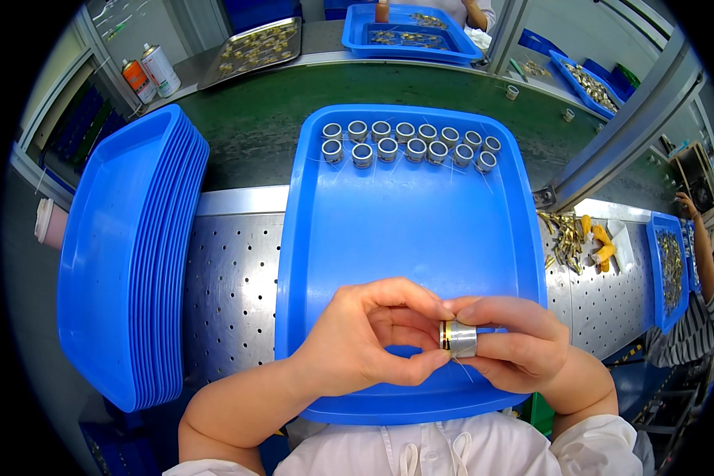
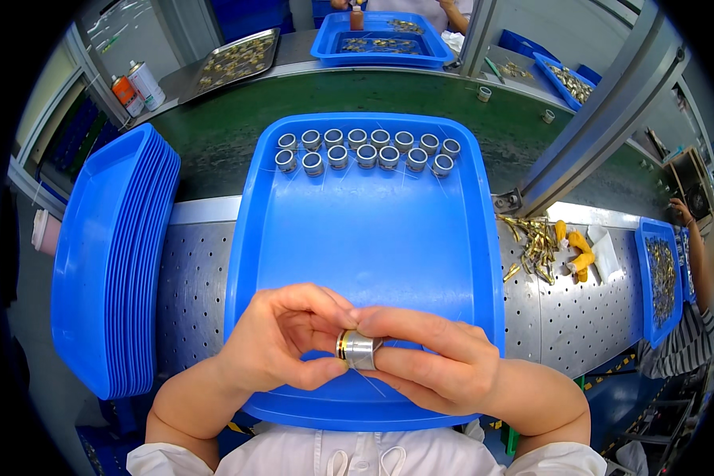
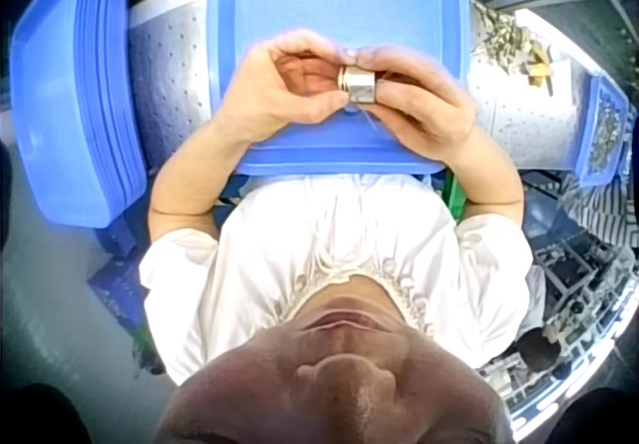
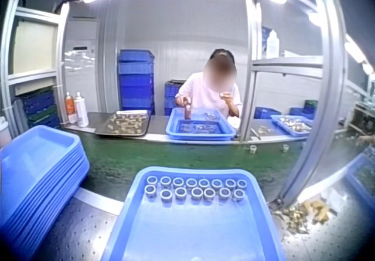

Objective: The person picks up small cylindrical metal components from a blue tray and wraps a thin wire around them by hand. The person repeats this wrapping process for multiple components, placing the finished items back into the tray.

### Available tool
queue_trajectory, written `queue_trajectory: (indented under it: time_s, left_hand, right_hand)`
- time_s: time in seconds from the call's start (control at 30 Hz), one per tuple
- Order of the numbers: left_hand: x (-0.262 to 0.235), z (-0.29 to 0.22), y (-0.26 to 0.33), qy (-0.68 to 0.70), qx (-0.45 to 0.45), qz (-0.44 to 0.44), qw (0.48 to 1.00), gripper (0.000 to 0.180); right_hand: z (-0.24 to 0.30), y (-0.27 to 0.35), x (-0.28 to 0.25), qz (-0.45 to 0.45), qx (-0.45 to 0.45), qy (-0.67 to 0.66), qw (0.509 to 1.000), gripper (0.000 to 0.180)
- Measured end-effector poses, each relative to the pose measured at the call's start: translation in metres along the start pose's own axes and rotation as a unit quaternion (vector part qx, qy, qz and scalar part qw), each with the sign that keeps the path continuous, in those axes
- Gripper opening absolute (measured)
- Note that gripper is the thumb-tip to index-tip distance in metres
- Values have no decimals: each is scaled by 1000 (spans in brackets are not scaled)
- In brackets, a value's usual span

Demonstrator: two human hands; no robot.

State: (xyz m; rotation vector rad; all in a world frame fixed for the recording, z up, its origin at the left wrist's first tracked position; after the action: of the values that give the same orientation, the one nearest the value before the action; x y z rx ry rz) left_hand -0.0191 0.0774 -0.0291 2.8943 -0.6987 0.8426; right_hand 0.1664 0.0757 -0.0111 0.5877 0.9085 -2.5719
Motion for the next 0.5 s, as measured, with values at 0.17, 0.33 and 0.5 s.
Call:
queue_trajectory:
  time_s: [0.17,0.33,0.5]
  left_hand:
    - [-1,-1,0,-26,7,12,1000,45]
    - [6,-9,-3,-190,128,48,972,49]
    - [5,-11,-4,-261,190,54,945,44]
  right_hand:
    - [0,-2,-1,3,18,-32,999,22]
    - [-6,-3,-9,15,70,-73,995,22]
    - [-1,-7,-8,32,83,-66,994,22]
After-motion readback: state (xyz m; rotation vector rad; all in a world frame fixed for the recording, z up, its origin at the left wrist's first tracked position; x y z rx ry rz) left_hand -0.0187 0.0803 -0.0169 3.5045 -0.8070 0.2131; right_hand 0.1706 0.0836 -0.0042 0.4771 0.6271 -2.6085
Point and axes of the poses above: each hand's wrist, its own y-axis away from the middle knuckle, its own x-axis out of the palm, z = x × y, the point moved 2 cm from there along -y, towards the middle knuckle, and after that the axes turned 13 degrees about x, right-handed, at the moved point
